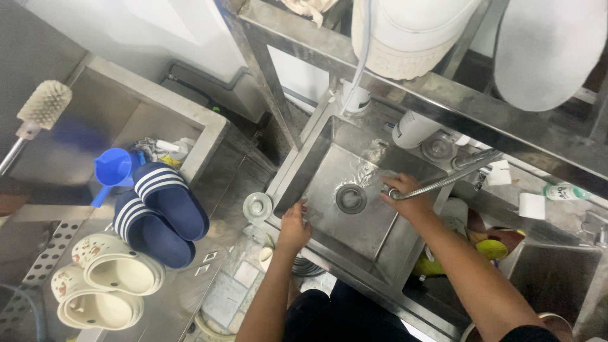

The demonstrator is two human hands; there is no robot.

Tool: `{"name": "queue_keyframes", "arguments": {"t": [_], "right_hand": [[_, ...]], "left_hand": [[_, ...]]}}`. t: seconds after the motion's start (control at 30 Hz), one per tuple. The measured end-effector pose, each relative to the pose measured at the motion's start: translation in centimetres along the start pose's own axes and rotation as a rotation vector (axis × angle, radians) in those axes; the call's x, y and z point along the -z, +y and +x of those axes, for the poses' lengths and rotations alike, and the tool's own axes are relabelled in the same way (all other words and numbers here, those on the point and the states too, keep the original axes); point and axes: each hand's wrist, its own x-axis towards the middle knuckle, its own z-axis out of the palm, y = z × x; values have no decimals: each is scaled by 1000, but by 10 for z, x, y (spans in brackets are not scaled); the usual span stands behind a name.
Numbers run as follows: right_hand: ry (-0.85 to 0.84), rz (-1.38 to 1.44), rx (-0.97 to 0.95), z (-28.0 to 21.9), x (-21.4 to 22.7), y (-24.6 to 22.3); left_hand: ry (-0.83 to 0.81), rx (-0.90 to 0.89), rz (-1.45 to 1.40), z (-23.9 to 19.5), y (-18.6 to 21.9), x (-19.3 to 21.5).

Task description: The person cleans a pair of colorful sneakers using a pressure washer, a sponge, and a cleaning solution. They scrub the shoes with a sponge and rinse them with water from a sink and a pressure washer.

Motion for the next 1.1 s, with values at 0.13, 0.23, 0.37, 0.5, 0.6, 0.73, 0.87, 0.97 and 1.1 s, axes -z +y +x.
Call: {"name": "queue_keyframes", "arguments": {"t": [0.13, 0.23, 0.37, 0.5, 0.6, 0.73, 0.87, 0.97, 1.1], "right_hand": [[122, 57, 100, 28, 17, -33], [166, 183, 61, 40, 27, -55], [222, 291, 10, 53, 33, -78], [305, 323, 130, 57, 41, -98], [208, 426, 82, 52, 50, -110], [90, 472, 19, 42, 58, -121], [-22, 472, 9, 23, 63, -128], [-146, 518, -168, 15, 68, -135], [-201, 562, -182, 5, 67, -138]], "left_hand": [[-50, 10, -70, 1, 5, 12], [-57, -17, -173, -1, 8, 23], [-93, -42, -309, -3, 11, 36], [-102, -39, -319, -1, 13, 40], [-93, -63, -331, -3, 13, 40], [-90, -94, -306, -3, 9, 37], [-71, -153, -277, -2, 3, 30], [-69, -123, -255, -2, 2, 28], [-74, -128, -266, -8, 1, 29]]}}
